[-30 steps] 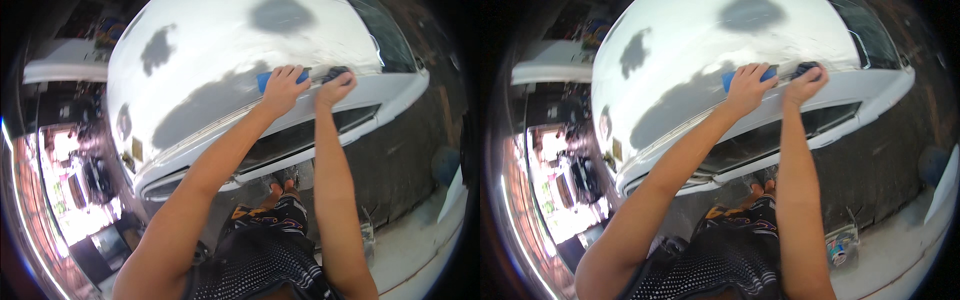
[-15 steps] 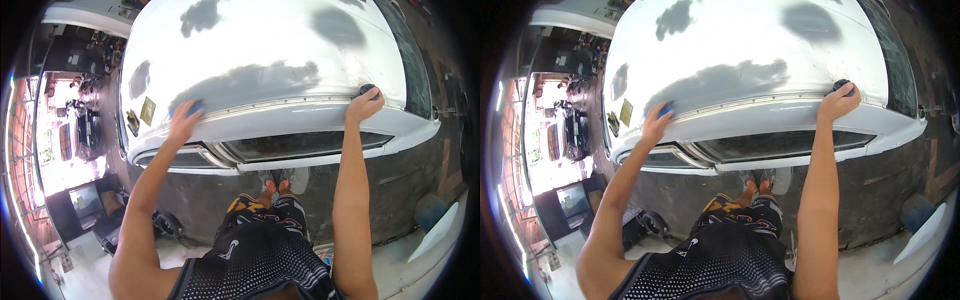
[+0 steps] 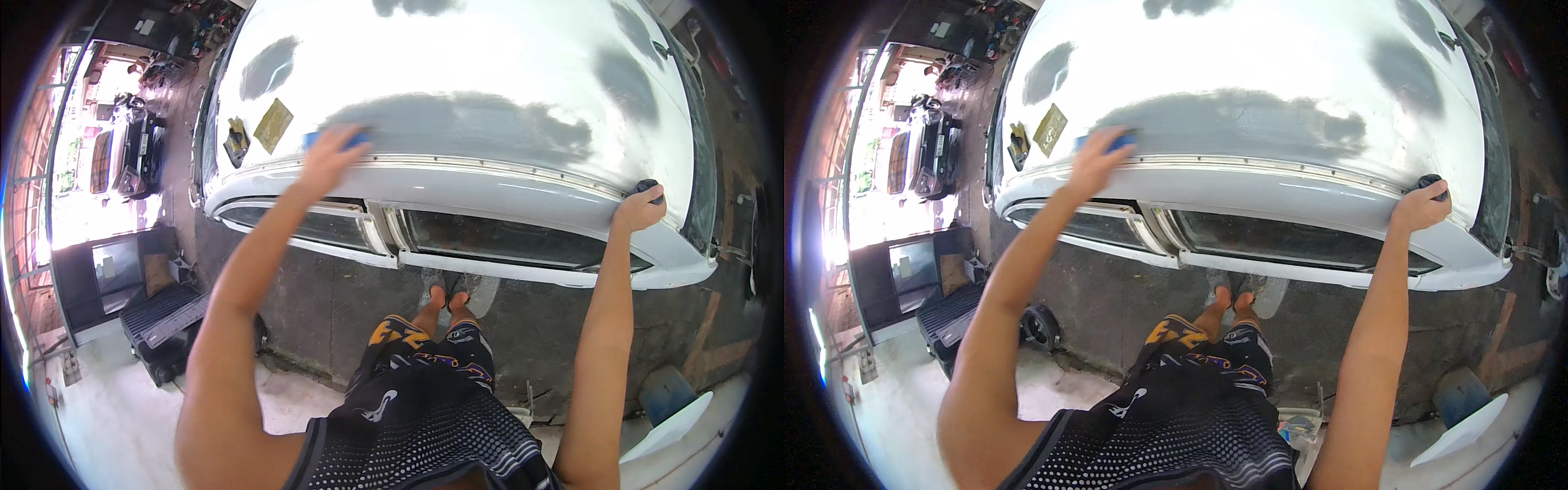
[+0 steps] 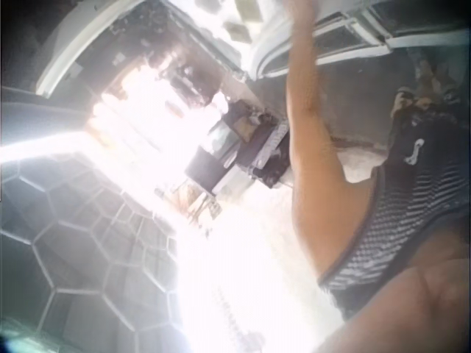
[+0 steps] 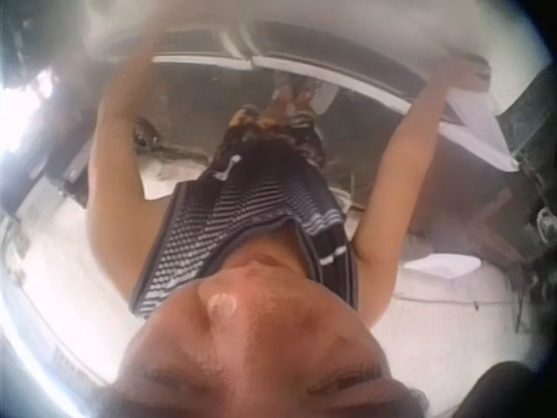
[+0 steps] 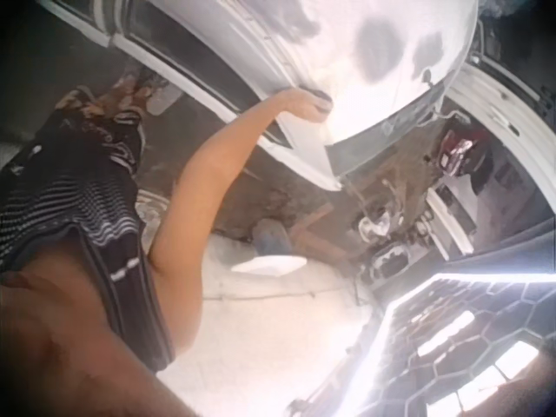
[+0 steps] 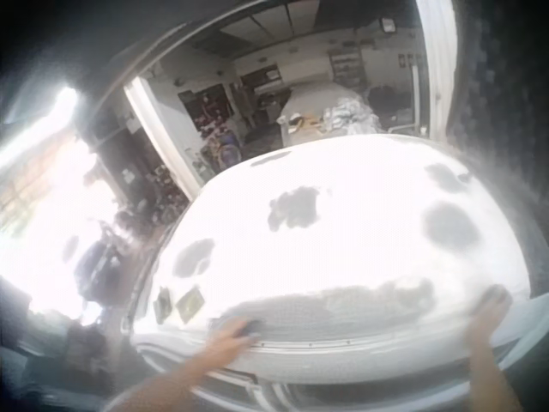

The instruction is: The person sands the hood of a white car using a sanding block and a cloth. They repeatedly rub the surface, occasionally dipping the cloth into a bucket of water. The person switches between different sanding blocks and continues sanding various areas of the hood.

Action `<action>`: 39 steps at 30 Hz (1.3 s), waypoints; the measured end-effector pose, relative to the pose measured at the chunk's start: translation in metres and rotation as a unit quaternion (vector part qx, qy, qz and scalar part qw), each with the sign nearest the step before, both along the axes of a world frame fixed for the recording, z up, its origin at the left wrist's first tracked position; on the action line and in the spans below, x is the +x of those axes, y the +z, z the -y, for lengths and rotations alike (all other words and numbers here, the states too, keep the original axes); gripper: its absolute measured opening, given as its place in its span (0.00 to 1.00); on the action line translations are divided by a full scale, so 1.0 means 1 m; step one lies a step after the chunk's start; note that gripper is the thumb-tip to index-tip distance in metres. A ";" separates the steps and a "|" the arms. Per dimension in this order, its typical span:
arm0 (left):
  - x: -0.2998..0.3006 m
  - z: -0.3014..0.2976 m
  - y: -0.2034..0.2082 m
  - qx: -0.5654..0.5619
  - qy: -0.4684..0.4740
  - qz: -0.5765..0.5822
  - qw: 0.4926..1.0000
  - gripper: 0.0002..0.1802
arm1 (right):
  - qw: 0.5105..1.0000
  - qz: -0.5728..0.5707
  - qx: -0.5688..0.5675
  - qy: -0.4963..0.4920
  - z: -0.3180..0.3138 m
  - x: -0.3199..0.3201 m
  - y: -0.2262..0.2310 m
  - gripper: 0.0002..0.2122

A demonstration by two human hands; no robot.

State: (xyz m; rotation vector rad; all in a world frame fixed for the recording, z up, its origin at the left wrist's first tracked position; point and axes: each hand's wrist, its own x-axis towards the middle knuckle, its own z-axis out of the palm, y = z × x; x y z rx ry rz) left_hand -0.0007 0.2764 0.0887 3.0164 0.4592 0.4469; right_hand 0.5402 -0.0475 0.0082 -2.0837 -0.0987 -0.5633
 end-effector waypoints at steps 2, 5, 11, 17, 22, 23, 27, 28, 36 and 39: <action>-0.077 -0.036 0.008 0.038 0.092 -0.051 0.994 0.18 | 0.999 -0.011 -0.030 0.013 -0.004 -0.002 0.000 0.30; -0.063 -0.035 0.025 -0.029 0.149 -0.011 0.988 0.22 | 0.990 0.079 -0.117 0.015 0.004 -0.001 0.001 0.25; 0.019 -0.043 0.049 -0.038 0.207 0.129 0.969 0.41 | 0.960 0.168 -0.127 0.182 -0.018 -0.042 0.017 0.16; 0.005 -0.090 0.047 -0.063 0.282 0.022 0.957 0.42 | 0.903 0.211 -0.139 0.347 -0.074 -0.147 0.035 0.19; -0.029 -0.126 0.037 -0.190 0.343 0.138 0.909 0.43 | 0.853 0.209 -0.188 0.440 -0.099 -0.180 0.052 0.30; -0.030 -0.127 0.034 -0.213 0.354 0.153 0.898 0.43 | 0.847 0.208 -0.194 0.450 -0.101 -0.178 0.051 0.31; -0.036 -0.140 0.022 -0.278 0.372 0.189 0.865 0.44 | 0.825 0.211 -0.176 0.493 -0.100 -0.170 0.052 0.29; -0.034 -0.140 0.020 -0.301 0.379 0.195 0.853 0.43 | 0.822 0.210 -0.174 0.499 -0.099 -0.170 0.053 0.28; -0.035 -0.168 0.001 -0.419 0.412 0.243 0.772 0.18 | 0.832 0.191 -0.162 0.495 -0.101 -0.177 0.057 0.24; -0.010 -0.168 0.010 -0.381 0.448 0.246 0.770 0.16 | 0.837 0.210 -0.171 0.476 -0.099 -0.174 0.054 0.23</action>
